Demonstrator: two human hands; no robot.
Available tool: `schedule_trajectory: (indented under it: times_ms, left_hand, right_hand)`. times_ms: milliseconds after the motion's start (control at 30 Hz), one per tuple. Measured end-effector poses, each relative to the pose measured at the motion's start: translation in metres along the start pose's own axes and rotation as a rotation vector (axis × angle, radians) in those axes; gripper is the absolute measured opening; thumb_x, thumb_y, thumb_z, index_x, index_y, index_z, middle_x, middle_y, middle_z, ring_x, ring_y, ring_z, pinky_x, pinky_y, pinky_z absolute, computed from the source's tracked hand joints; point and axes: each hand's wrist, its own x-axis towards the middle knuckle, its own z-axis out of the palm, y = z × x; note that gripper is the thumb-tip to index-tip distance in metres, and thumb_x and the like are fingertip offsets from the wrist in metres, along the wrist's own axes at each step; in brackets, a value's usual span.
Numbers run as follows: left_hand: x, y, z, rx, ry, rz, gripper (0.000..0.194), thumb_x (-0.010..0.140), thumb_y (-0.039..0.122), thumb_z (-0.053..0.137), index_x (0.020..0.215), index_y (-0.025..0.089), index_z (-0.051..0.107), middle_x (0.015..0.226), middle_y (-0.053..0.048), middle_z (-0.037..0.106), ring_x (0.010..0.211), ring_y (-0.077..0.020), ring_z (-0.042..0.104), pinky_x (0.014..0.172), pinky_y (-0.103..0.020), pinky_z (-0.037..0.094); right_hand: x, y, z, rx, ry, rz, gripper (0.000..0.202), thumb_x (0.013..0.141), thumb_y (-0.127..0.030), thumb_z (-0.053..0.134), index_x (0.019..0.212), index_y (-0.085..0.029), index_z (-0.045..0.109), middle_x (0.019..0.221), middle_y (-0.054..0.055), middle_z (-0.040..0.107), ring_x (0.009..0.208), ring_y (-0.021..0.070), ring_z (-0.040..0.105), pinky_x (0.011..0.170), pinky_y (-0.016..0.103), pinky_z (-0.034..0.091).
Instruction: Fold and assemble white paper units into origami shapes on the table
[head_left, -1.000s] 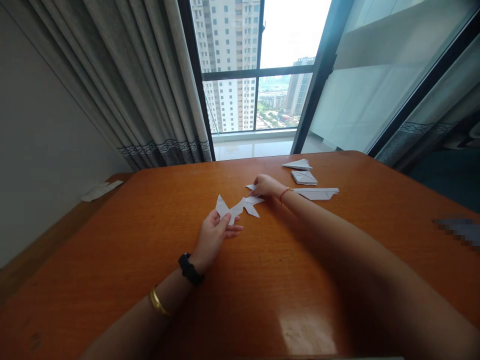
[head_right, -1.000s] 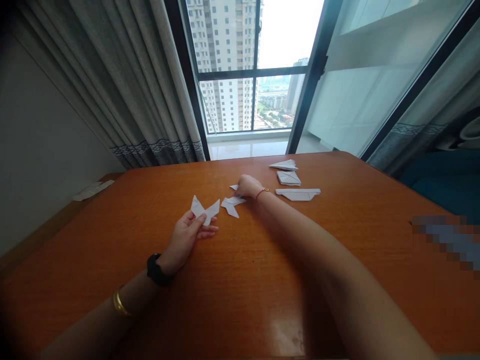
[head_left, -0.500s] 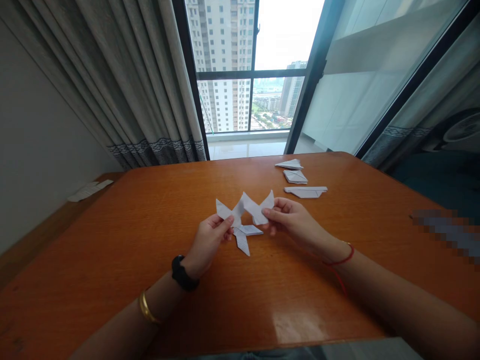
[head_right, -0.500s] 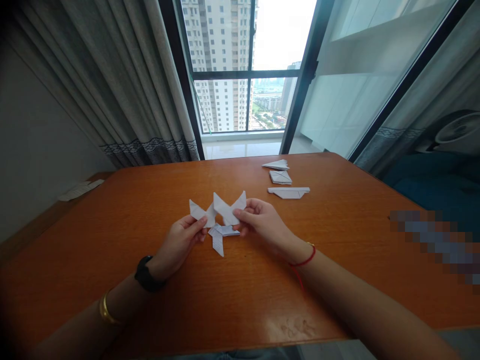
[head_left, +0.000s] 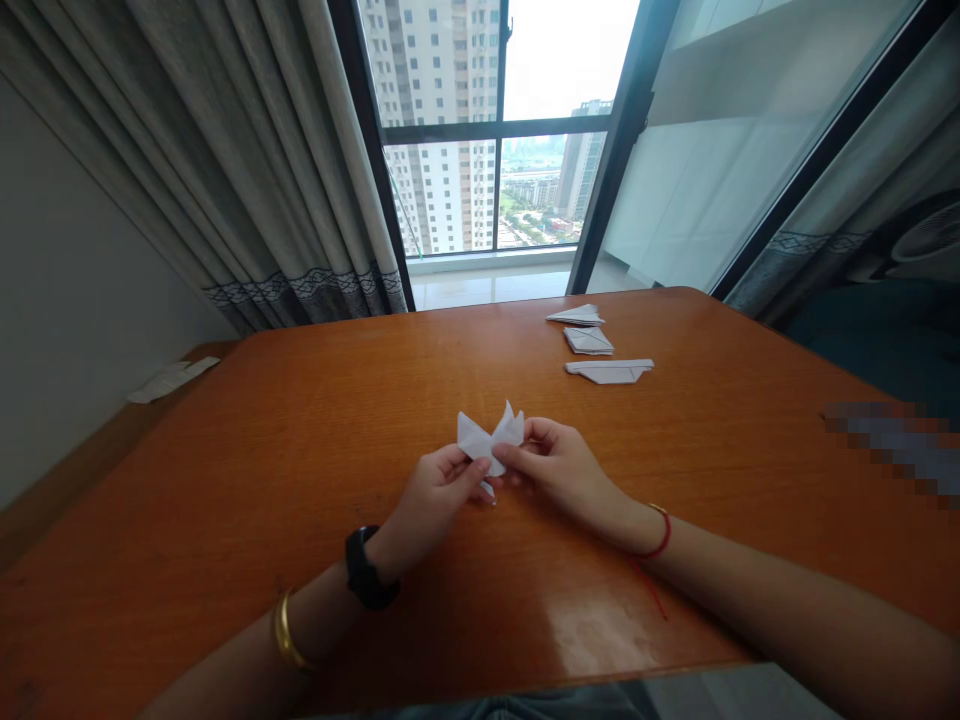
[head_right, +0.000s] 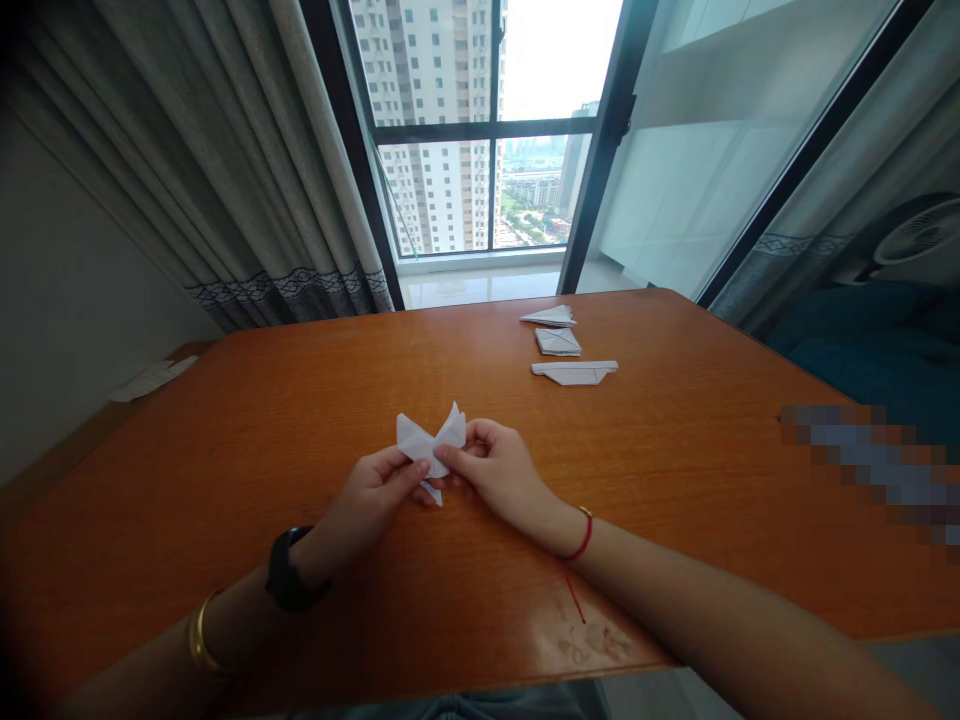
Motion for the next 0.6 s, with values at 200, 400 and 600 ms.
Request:
schedule_trajectory:
  times_ms: [200,400,600]
  left_hand:
    - [0.012,0.001,-0.014,-0.233,0.346,0.056,0.027,0.073,0.035,0.073,0.082,0.011,0.065,0.076,-0.004,0.068,0.066,-0.0133,0.063,0.06,-0.024,0.052]
    - [0.018,-0.001,-0.021,-0.343,0.427,0.056,0.027,0.068,0.031,0.077,0.077,0.011,0.063,0.076,-0.003,0.065,0.07,-0.0137,0.064,0.058,-0.022,0.053]
    - [0.017,-0.004,-0.02,-0.311,0.348,0.01,0.028,0.07,0.031,0.076,0.084,0.011,0.064,0.086,-0.006,0.068,0.067,-0.012,0.063,0.055,-0.021,0.053]
  right_hand:
    - [0.005,-0.005,-0.016,-0.606,0.124,-0.302,0.026,0.081,-0.044,0.068,0.094,-0.021,0.062,0.089,0.004,0.063,0.077,0.0184,0.056,0.071,0.033,0.046]
    - [0.012,0.008,-0.001,-1.037,-0.067,-0.396,0.053,0.082,-0.04,0.069,0.13,-0.02,0.054,0.121,0.01,0.063,0.106,0.0279,0.05,0.094,0.044,0.037]
    - [0.021,0.014,-0.013,-0.831,-0.155,-0.221,0.038,0.07,-0.017,0.075,0.107,-0.02,0.066,0.092,0.003,0.067,0.081,0.0188,0.058,0.072,0.03,0.044]
